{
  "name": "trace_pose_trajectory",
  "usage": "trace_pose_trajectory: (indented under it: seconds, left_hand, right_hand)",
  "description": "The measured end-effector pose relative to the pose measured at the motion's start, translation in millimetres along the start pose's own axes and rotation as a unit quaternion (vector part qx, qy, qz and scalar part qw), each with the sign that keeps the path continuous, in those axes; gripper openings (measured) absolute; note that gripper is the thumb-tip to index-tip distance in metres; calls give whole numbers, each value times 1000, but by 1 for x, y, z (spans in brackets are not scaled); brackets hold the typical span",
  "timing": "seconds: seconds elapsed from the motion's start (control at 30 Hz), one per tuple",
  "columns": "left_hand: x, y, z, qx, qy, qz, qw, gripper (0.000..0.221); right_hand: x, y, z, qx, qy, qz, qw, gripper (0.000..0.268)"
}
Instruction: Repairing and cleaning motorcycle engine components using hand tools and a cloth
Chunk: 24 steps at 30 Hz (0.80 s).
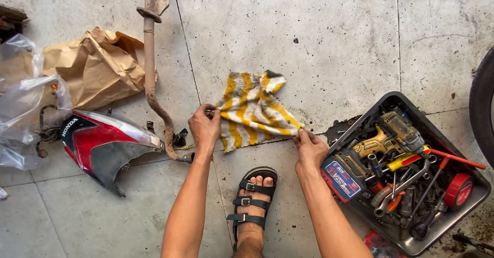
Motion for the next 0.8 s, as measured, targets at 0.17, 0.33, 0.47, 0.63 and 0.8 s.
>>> trace_pose_trajectory:
  seconds: [0.17, 0.33, 0.47, 0.63, 0.8]
  left_hand:
    - [31, 68, 29, 58, -25, -23, 998, 36]
    - [31, 53, -26, 69, -184, -61, 979, 35]
    - [41, 75, -18, 61, -229, -84, 968, 38]
    - [7, 49, -7, -34, -47, -163, 985, 48]
    - [-12, 13, -33, -137, -53, -214, 966, 49]
  right_hand:
    - [48, -59, 5, 107, -22, 263, 959, 16]
    - [50, -35, -49, 215, -144, 372, 891, 14]
    - [60, -25, -85, 303, -245, 445, 807, 13]
    - [45, -38, -72, 435, -134, 480, 750, 21]
    - [23, -32, -71, 483, -164, 497, 703, 9]
Point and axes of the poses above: each hand's wrist, its own x-axis away from the middle knuckle, its own z-axis out of the back of the hand, y = z × x, the point moved 5 cm from there along -x, towards the middle knuckle, and after that the axes turned 9 degrees about y, right-handed, at the moved point
